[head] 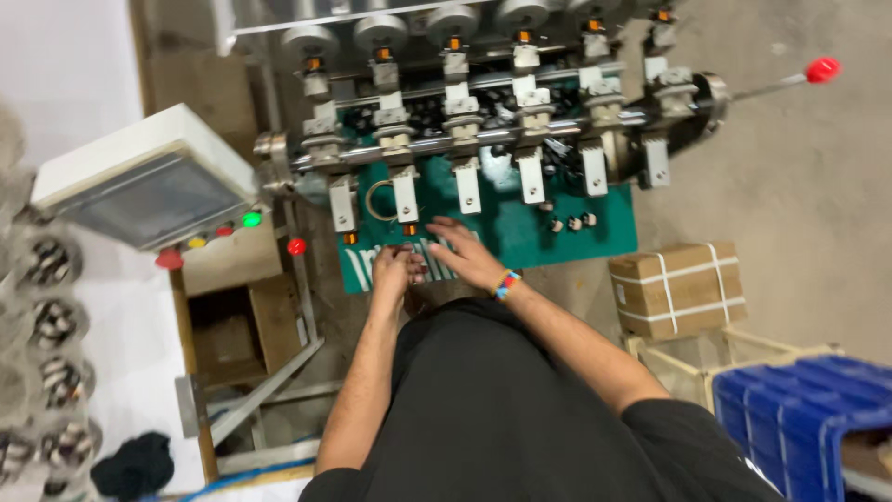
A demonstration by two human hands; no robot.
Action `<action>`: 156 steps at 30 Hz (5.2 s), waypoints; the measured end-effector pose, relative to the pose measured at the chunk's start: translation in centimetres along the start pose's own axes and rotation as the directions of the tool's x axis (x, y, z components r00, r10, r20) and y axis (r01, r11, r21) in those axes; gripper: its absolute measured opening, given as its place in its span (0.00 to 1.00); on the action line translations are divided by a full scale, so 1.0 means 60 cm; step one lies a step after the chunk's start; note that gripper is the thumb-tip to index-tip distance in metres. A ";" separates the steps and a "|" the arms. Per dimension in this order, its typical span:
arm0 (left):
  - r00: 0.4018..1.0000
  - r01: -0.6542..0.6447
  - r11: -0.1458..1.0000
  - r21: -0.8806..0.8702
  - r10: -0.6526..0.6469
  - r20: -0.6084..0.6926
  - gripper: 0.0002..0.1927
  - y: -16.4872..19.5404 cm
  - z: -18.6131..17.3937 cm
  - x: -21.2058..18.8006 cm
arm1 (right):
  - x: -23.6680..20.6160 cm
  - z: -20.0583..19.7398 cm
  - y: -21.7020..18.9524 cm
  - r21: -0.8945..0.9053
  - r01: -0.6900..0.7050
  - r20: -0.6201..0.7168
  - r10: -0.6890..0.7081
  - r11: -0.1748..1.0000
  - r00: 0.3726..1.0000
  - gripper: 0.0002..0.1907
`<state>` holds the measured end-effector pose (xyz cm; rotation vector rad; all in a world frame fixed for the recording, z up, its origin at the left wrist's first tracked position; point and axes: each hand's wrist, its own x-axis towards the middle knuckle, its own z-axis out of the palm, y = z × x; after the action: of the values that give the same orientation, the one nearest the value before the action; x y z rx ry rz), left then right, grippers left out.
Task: The person loads small black components into the slots of a benchtop machine, pulls the red-handled lever to cycle the machine, and removes the processed parts onto the green tray. They place finished parts into a small cardboard box, then refill components from a large blue bin and resume cycling the machine.
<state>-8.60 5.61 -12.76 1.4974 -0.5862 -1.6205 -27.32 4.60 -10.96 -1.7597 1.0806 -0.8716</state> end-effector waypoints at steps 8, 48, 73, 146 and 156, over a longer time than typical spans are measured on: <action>0.946 -0.325 0.725 0.607 0.258 0.198 0.12 0.013 -0.044 -0.060 | 0.013 0.088 -0.040 0.602 -0.476 0.103 0.529 0.641 0.843 0.21; 0.958 -0.056 0.977 -0.205 0.111 0.265 0.23 -0.026 0.252 -0.132 | -0.162 -0.236 -0.082 0.012 -0.190 0.208 0.183 0.982 0.961 0.11; 0.947 -0.322 0.830 0.455 0.280 0.158 0.22 0.038 -0.007 -0.132 | -0.052 -0.038 0.000 -0.316 -0.204 -0.047 0.199 0.927 0.979 0.03; 0.468 -0.537 0.410 0.738 0.872 -0.144 0.07 0.194 -0.083 -0.085 | -0.097 -0.168 0.114 -0.587 -0.384 -0.349 0.205 0.713 0.914 0.13; 0.999 0.022 0.997 -0.068 -0.024 -0.042 0.06 0.042 -0.178 0.017 | 0.068 0.138 -0.016 0.049 -0.061 0.130 0.054 0.997 0.990 0.21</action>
<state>2.43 5.47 -13.24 1.4901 -0.4874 -1.6063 -18.28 3.68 -12.74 -1.7077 1.0104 -0.7350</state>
